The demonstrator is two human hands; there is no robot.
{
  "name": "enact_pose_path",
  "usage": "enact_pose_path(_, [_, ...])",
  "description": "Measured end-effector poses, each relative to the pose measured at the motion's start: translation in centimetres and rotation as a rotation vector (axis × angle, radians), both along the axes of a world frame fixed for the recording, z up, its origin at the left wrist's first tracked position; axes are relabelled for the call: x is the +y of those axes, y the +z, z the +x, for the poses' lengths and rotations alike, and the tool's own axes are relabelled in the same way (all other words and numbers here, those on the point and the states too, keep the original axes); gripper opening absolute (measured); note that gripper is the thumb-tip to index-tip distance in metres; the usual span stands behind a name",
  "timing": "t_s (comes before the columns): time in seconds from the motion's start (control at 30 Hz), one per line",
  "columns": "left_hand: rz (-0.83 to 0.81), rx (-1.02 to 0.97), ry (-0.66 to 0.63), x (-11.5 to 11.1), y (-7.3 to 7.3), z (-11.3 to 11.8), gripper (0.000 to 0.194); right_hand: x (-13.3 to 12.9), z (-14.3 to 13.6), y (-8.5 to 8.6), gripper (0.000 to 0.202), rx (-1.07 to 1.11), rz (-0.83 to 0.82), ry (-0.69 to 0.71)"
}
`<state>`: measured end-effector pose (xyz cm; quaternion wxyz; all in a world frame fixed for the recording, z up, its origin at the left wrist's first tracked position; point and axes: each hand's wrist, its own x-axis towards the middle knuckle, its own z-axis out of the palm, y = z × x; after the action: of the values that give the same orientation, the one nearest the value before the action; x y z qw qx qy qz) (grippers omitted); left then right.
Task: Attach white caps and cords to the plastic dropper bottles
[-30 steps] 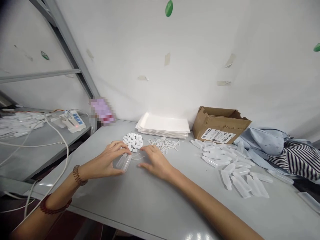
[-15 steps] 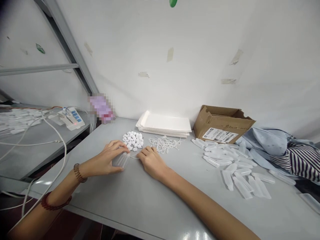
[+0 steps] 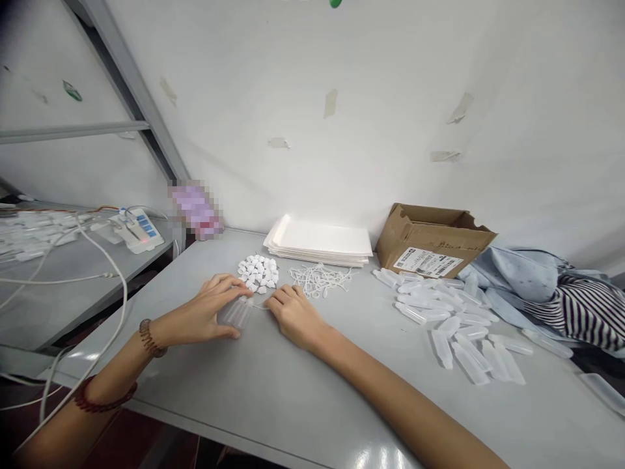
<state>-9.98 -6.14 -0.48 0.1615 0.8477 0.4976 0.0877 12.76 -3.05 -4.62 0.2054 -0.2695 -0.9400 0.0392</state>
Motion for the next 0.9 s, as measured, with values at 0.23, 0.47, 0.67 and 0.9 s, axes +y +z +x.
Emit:
enact_pose_path(0.23, [0.020, -0.046, -0.045, 0.5, 1.5, 1.2, 0.065, 0.2, 3.3, 1.8, 0.025, 0.152, 0.088, -0.047])
enact_pose_path(0.47, [0.087, -0.073, -0.146, 2.6, 2.4, 7.1, 0.044, -0.5, 13.2, 1.7, 0.016, 0.265, 0.191, -0.306])
enact_pose_path(0.67, [0.123, 0.008, -0.139, 3.8, 1.9, 10.9, 0.023, -0.7, 21.2, 1.0, 0.016, 0.219, 0.161, -0.683])
enact_pose_path(0.9, [0.137, 0.084, -0.111, 3.4, -0.2, 10.1, 0.009, -0.3, 23.1, 1.4, 0.018, 0.173, 0.092, -0.784])
